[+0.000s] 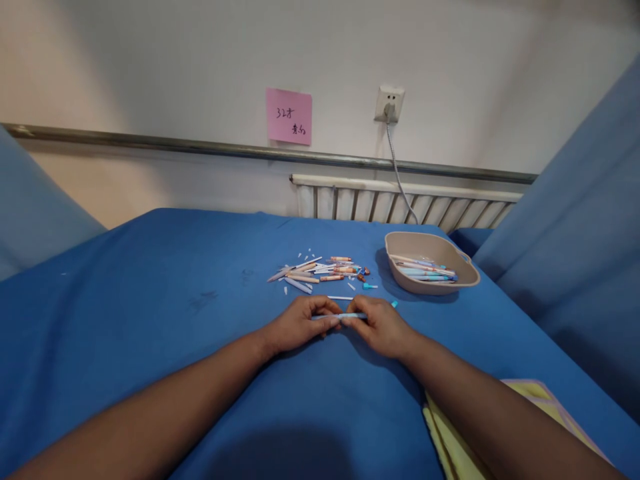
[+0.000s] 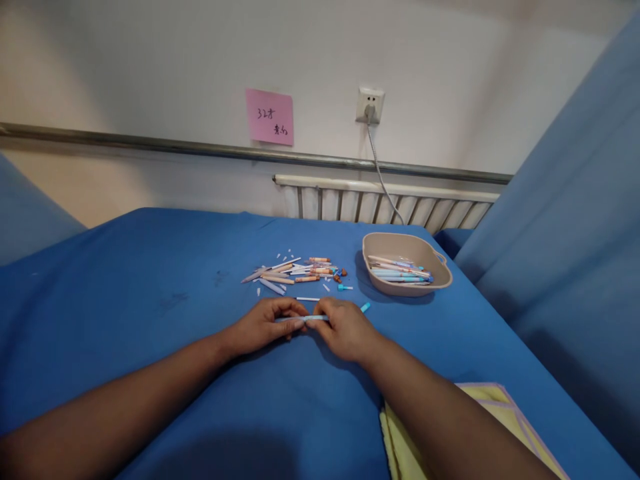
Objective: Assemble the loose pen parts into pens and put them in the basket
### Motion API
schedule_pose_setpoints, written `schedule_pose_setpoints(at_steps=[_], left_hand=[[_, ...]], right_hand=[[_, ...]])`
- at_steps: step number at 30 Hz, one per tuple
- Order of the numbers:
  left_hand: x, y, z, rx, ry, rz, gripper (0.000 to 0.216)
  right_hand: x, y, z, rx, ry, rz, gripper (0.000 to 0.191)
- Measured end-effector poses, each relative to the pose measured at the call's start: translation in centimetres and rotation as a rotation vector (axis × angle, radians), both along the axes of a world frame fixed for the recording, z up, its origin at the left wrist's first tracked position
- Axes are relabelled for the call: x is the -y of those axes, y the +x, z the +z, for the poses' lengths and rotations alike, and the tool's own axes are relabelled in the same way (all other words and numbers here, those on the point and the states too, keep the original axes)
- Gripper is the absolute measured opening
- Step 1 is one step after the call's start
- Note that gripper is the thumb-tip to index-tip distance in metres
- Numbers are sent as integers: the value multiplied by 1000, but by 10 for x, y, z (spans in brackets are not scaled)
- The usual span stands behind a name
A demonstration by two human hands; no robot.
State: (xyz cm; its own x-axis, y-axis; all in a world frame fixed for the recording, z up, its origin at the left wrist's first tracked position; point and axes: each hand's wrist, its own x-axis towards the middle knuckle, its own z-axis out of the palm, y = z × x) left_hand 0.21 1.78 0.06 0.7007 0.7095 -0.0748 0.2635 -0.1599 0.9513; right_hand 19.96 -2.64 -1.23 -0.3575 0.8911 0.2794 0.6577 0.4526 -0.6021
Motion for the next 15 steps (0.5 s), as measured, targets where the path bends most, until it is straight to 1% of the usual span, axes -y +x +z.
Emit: schedule_pose_setpoints(at_steps=[2,3,5,7,10,11,13,15], left_hand=[[0,0,0,-6,7,-5,25],[-1,0,1,-9,10,-10,25],[-1,-1,2,-22,13,-11,25],[-2,-1,3,-39,11,-3,25],[-2,0,5,-44,9,7,23],[-2,0,6,-45,8,9,22],[-3,0,6,-45,7,19,23],[-3,0,5,-42,1,27,23]], right_hand=[[0,0,2,38,-14,6,27],[0,-1,2,32,-21,0,29],[0,-2,4,-18,-27,-34,23],[-1,-3,5,-65,-22,-64,22],[-2,-3,6,-50,4,-57,13],[-2,-3,6,-39,10,-46,14],[-3,-3,6,-37,-1,-32,21],[-4,-3,5,-95,-37,-54,23]])
